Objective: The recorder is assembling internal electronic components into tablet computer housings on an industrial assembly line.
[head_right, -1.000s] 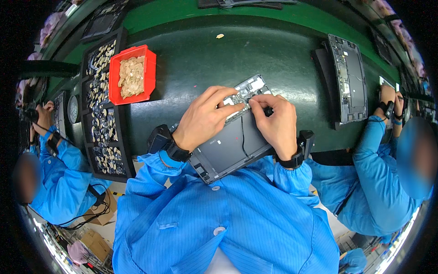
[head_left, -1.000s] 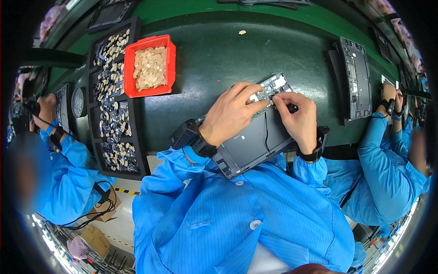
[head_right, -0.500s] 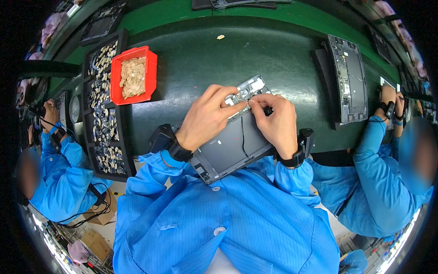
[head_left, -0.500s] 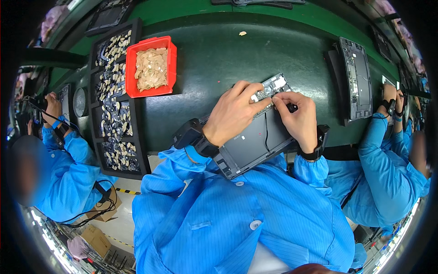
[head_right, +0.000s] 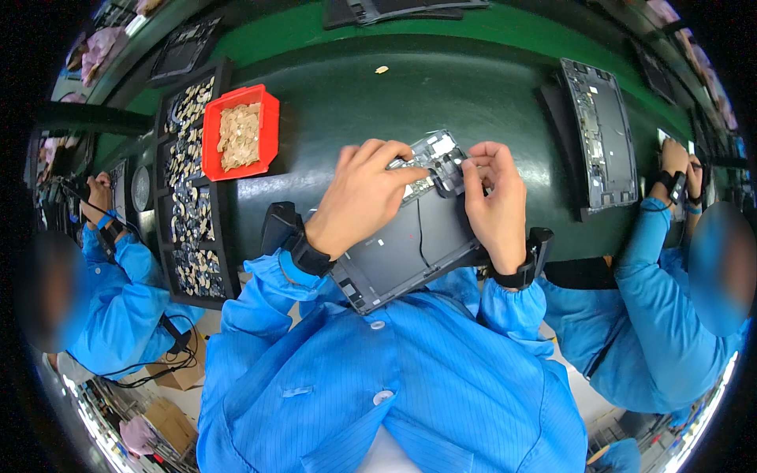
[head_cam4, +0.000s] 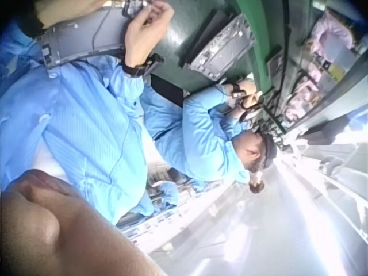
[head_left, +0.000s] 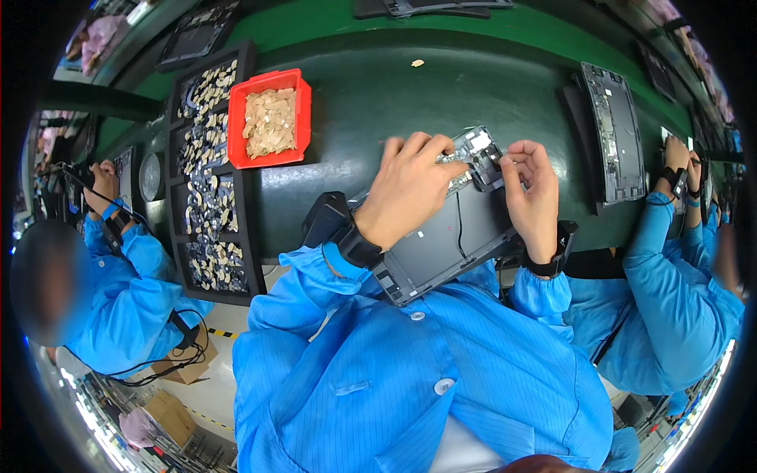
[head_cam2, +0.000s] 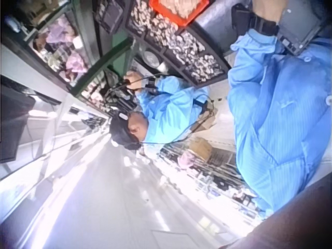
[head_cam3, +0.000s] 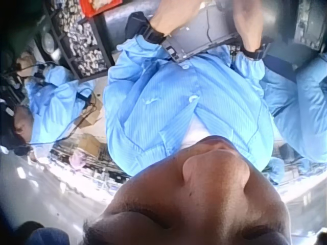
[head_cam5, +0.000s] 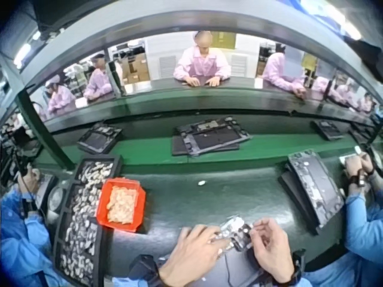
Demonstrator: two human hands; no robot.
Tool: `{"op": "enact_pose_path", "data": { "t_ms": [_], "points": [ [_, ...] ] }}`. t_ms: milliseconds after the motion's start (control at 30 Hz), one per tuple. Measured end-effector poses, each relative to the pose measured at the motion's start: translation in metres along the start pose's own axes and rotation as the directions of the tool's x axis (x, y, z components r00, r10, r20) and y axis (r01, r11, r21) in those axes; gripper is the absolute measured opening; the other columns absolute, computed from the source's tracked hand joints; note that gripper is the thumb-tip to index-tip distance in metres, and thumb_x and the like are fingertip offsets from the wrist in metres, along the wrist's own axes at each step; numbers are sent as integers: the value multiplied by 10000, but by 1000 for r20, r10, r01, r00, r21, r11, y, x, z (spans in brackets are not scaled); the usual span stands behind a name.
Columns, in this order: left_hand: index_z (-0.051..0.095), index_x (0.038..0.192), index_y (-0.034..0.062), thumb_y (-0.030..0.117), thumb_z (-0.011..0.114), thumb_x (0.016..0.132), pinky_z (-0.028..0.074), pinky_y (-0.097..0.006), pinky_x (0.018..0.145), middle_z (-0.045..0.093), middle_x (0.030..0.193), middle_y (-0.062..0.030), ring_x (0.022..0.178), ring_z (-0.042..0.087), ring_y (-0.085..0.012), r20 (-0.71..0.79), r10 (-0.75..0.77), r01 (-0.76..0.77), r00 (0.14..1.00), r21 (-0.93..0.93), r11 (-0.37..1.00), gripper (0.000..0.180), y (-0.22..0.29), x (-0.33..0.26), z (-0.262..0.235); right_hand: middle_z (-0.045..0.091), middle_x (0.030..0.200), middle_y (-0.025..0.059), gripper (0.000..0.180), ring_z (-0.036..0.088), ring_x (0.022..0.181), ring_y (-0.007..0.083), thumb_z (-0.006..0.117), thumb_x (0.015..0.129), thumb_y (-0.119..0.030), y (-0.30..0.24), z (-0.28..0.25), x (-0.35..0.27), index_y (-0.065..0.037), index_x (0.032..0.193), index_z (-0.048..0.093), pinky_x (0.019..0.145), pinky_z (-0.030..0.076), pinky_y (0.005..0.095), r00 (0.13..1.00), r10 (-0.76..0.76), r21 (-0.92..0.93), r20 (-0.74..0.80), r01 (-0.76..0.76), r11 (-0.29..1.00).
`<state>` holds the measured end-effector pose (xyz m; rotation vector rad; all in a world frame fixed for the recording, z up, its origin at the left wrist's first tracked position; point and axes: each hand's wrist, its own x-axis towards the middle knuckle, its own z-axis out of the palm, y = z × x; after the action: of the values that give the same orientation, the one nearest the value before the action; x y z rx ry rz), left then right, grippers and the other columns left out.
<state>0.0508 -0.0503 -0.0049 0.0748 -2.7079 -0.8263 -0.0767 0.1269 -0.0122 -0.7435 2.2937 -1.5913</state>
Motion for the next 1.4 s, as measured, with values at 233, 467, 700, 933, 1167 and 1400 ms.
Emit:
{"op": "enact_pose_path", "data": {
  "t_ms": [233,467,700,933,1167,1400],
  "points": [
    [792,1074,107,196,804,861,468,-370,929,771,1028,-45,952,701,-238,-114,113,-136,987,-225,965,232,11,21,27,693,1039,82,221,684,908,92,661,1000,18,6,-11,0,30,1202,573,778,535,217,993,93,371,75,-115,921],
    [806,982,80,197,823,841,494,-349,816,776,947,-44,905,707,-216,-60,137,-147,989,-202,968,184,14,24,32,705,1108,134,249,719,987,136,649,985,48,16,-23,-1,47,1221,569,833,555,230,990,134,379,38,-139,915],
    [809,958,95,190,843,812,490,-350,808,776,929,-25,892,711,-203,-83,65,-84,994,-252,964,177,17,26,36,690,1126,154,276,748,980,193,664,956,89,10,-22,-1,26,1200,554,823,572,243,985,170,486,17,-157,860],
    [810,951,99,163,818,828,482,-330,805,781,951,-8,896,707,-181,-144,143,-173,979,-222,960,138,18,25,41,696,1066,107,182,711,823,123,657,996,17,19,-26,4,-19,1160,587,687,536,209,970,239,503,-55,-180,845],
    [811,938,103,156,804,822,457,-320,785,785,951,6,899,685,-162,-66,211,-217,975,-103,971,128,19,31,37,671,958,54,272,534,640,47,496,1054,6,44,-22,5,-16,1308,593,575,408,190,955,144,364,-260,-42,931],
    [806,938,98,161,796,838,449,-325,781,784,955,10,896,681,-161,-50,213,-217,976,-115,969,119,17,32,38,665,904,38,356,557,744,70,387,951,116,59,-19,5,13,1077,703,675,450,224,963,-58,222,-263,118,968]
  ]
}}
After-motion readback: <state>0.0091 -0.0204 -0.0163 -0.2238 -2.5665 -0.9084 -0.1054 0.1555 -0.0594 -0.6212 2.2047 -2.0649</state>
